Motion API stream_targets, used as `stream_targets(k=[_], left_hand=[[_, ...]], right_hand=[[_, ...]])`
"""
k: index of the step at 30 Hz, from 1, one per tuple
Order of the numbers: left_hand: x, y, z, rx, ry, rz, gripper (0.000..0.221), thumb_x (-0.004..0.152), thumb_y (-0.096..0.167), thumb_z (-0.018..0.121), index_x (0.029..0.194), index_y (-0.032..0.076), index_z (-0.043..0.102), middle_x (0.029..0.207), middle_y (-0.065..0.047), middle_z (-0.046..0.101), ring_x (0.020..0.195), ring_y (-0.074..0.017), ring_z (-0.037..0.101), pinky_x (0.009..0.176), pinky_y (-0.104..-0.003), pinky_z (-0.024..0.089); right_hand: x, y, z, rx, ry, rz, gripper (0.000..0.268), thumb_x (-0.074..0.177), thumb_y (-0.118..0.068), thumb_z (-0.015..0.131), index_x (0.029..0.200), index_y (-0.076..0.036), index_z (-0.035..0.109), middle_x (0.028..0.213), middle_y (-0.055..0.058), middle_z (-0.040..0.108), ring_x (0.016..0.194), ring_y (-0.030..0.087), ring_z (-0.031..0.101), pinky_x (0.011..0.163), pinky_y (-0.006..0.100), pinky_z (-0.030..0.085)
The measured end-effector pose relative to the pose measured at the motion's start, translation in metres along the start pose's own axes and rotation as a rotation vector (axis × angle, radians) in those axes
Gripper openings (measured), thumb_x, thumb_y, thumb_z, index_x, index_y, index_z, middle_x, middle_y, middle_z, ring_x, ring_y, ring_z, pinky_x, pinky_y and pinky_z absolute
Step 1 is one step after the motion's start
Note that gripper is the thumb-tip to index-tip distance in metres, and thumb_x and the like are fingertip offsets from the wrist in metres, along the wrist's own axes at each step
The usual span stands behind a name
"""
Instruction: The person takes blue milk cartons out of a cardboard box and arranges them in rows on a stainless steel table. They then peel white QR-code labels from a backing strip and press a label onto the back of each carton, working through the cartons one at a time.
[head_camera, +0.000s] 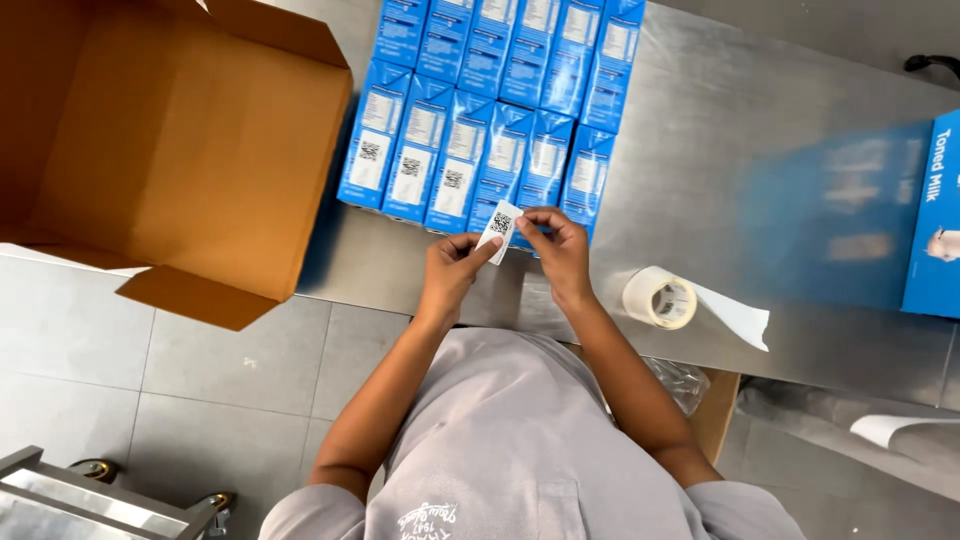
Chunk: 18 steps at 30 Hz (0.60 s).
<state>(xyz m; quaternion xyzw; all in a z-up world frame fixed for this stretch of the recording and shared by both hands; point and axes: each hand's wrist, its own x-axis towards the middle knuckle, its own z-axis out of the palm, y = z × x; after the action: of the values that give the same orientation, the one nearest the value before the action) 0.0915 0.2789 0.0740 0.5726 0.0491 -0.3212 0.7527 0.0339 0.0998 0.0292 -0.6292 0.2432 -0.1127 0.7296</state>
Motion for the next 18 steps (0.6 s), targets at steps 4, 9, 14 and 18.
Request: stream_targets(k=[4,9,14,18], left_hand=[[0.018,0.003,-0.025,0.008,-0.025,-0.061,0.015,0.087,0.021,0.081,0.091,0.007,0.077,0.065,0.011,0.052,0.054,0.0008,0.032,0.047,-0.022,0.022],[0.054,0.0,-0.041,-0.637,-0.302,-0.654,0.033,0.097,0.042,0.061,0.079,0.02,0.043,0.067,0.004,0.04,0.049,-0.007,0.03,0.042,-0.024,0.022],[0.072,0.002,-0.045,-0.7,-0.343,-0.687,0.032,0.1,0.045,0.056,0.089,0.015,0.049,0.068,0.003,0.041,0.052,-0.0082,0.031,0.045,-0.024,0.023],[0.078,-0.008,-0.045,-0.685,-0.338,-0.723,0.03,0.1,0.044,0.055,0.092,0.015,0.05,0.068,0.003,0.042,0.051,-0.0082,0.032,0.044,-0.024,0.023]], right_hand=[[0.014,-0.019,0.026,-0.273,0.061,-0.204,0.011,0.094,-0.013,0.078,0.098,-0.003,0.076,0.115,0.003,0.069,0.091,0.007,0.064,0.075,0.024,0.05],[0.032,-0.019,0.039,-0.649,0.216,-0.379,0.011,0.089,-0.014,0.082,0.092,-0.004,0.078,0.11,0.005,0.067,0.091,0.015,0.065,0.071,0.028,0.05],[0.042,-0.015,0.044,-0.685,0.286,-0.35,0.012,0.087,-0.014,0.082,0.09,-0.004,0.078,0.107,0.005,0.067,0.092,0.018,0.068,0.072,0.03,0.053],[0.042,-0.01,0.042,-0.732,0.305,-0.375,0.011,0.086,-0.013,0.082,0.09,-0.004,0.078,0.104,0.006,0.067,0.095,0.02,0.068,0.076,0.031,0.054]])
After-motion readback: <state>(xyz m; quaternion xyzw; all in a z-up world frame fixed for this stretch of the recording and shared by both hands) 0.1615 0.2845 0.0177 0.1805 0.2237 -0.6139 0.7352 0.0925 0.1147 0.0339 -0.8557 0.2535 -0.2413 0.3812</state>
